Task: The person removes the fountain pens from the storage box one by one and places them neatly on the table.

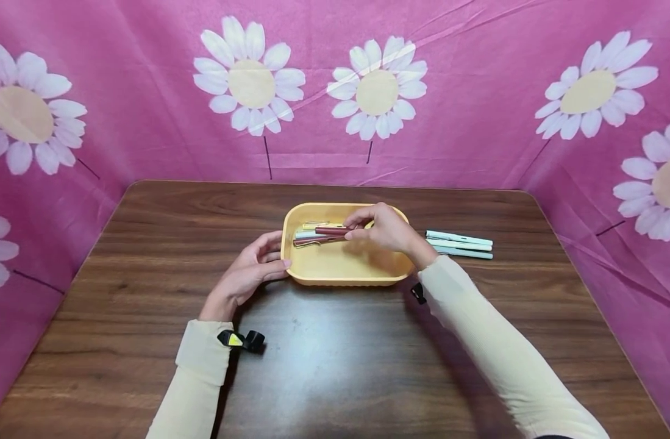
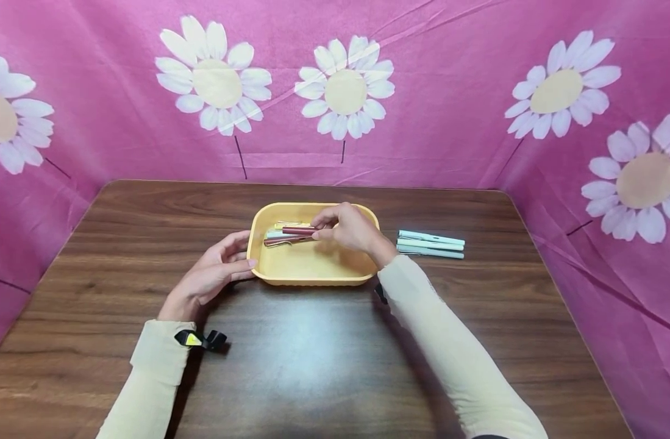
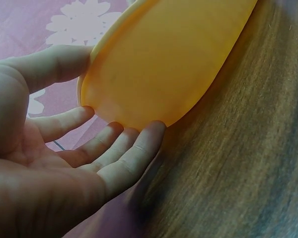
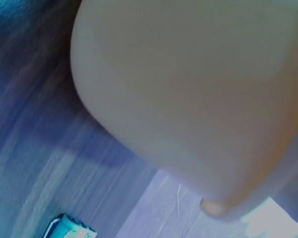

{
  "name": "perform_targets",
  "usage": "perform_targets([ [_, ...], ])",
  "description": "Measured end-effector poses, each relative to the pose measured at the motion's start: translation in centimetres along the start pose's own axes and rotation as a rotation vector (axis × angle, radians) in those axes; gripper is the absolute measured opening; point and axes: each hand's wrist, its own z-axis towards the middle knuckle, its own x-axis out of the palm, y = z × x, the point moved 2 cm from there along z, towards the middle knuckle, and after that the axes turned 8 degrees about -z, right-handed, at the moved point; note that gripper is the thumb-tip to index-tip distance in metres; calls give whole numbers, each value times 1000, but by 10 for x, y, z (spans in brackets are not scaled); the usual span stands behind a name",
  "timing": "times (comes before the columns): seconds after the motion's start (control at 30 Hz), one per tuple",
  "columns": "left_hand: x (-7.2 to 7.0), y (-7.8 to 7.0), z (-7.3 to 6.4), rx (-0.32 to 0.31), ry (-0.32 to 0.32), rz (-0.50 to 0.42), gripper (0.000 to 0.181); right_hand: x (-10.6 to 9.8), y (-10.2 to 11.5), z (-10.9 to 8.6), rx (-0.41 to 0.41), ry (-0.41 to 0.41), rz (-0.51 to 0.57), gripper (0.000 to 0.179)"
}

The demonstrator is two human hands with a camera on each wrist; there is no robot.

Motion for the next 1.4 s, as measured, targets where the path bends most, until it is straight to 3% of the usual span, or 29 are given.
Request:
perform_targets([
  [0.6,1,4,-4,1,-10,-19,71,-36,-15,-37,61,-117,4,13],
  [1.4,7,9,-6,26,-89,-37,67,-56,-46,-87,101,-189,-59,15],
])
